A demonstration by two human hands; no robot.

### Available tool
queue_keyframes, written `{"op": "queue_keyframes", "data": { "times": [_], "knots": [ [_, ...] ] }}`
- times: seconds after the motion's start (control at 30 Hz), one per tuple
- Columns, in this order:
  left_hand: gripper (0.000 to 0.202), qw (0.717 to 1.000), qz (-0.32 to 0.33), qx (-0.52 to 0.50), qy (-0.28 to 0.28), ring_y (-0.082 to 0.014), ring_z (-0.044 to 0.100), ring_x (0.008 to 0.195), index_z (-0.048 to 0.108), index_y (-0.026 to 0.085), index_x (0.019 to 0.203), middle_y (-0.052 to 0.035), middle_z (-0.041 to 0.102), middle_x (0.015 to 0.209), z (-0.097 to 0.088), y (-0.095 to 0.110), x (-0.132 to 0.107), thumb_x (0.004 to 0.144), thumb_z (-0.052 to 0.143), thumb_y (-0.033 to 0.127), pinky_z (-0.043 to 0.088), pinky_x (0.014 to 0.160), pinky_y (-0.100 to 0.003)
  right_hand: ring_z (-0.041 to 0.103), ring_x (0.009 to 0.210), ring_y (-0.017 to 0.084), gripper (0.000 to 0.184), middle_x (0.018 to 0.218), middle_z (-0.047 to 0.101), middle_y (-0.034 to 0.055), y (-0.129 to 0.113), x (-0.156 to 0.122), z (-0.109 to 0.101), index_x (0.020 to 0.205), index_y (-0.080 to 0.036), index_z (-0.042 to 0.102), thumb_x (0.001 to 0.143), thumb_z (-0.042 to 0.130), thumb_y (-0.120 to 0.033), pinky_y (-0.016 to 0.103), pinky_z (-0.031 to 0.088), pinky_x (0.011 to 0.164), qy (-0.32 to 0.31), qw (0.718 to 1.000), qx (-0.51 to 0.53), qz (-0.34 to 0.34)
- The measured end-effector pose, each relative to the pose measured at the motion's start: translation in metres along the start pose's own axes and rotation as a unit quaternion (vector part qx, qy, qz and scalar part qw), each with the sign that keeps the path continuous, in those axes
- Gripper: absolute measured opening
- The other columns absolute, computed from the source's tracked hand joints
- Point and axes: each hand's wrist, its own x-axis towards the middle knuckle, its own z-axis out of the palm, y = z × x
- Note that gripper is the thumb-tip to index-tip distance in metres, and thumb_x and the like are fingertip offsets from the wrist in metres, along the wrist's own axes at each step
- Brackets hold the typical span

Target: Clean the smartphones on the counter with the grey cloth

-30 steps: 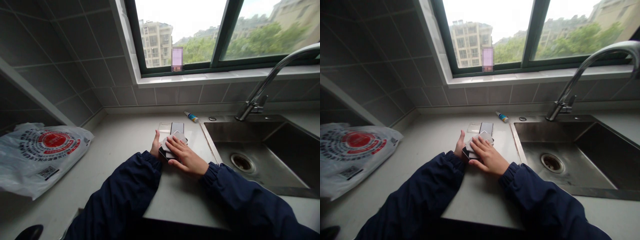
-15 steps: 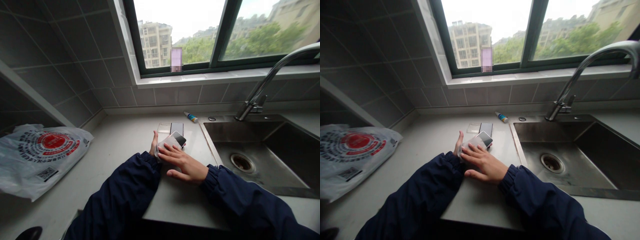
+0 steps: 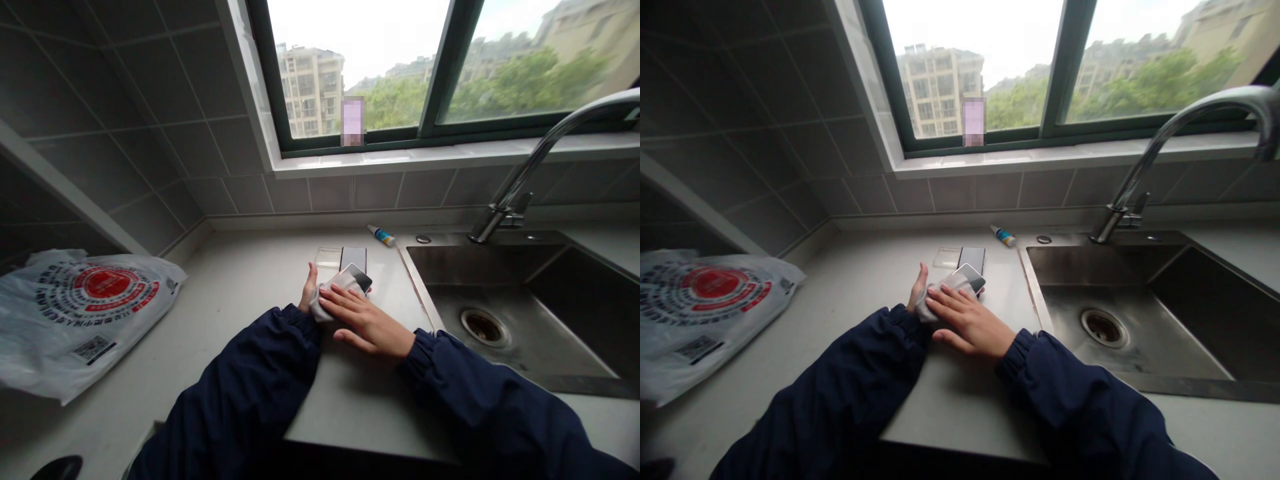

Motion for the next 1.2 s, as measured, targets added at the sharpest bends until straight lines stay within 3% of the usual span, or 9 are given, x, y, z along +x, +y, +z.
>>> {"op": "queue_keyframes", "data": {
  "times": [0.23,0.5,0.73,0.97,1.2],
  "knots": [
    [0.105,0.998,0.035,-0.040,0.021,-0.0400,0.066,0.125,0.049,0.001,0.151,-0.0282,0.069,0.128,0.017,-0.005,-0.002,0.095,0.013,0.082,0.041,0.116,-0.054,0.024,0.161,0.033,0.065,0.172,0.031,0.0107,0.015,-0.003,0.001,0.168,-0.025,0.030,0.110,0.040,-0.053,0.061,0.030,0.127,0.055,0.997,-0.031,0.045],
    [0.109,0.999,-0.024,-0.026,-0.019,-0.0401,0.063,0.128,0.041,0.013,0.159,-0.0240,0.066,0.134,0.018,-0.001,-0.007,0.090,0.004,0.088,0.044,0.111,-0.056,0.023,0.162,0.033,0.066,0.172,0.031,0.0122,0.023,-0.005,-0.001,0.167,-0.023,0.034,0.110,0.034,-0.057,0.063,0.027,0.128,0.099,0.984,-0.044,0.143],
    [0.103,0.995,-0.044,0.069,-0.060,-0.0403,0.072,0.100,0.034,0.025,0.164,-0.0213,0.068,0.130,0.003,0.000,-0.008,0.088,0.008,0.090,0.055,0.083,-0.056,0.024,0.162,0.034,0.072,0.172,0.032,0.0147,0.034,-0.007,0.002,0.166,-0.019,0.036,0.109,0.032,-0.062,0.063,0.030,0.127,0.144,0.973,-0.056,0.173],
    [0.101,0.990,-0.020,0.104,-0.091,-0.0348,0.073,0.074,0.026,0.026,0.167,-0.0241,0.067,0.130,-0.003,0.000,-0.007,0.089,0.017,0.090,0.055,0.070,-0.052,0.029,0.160,0.035,0.073,0.170,0.037,0.0159,0.040,-0.008,0.004,0.165,-0.018,0.039,0.108,0.034,-0.064,0.062,0.030,0.128,0.187,0.963,-0.056,0.187],
    [0.103,0.989,0.005,0.119,-0.087,-0.0349,0.073,0.071,0.020,0.025,0.169,-0.0249,0.067,0.128,0.000,0.002,-0.008,0.089,0.012,0.089,0.054,0.063,-0.048,0.025,0.161,0.037,0.081,0.169,0.037,0.0179,0.038,-0.008,0.001,0.164,-0.013,0.040,0.106,0.029,-0.069,0.062,0.028,0.128,0.184,0.962,-0.050,0.197]
  ]
}}
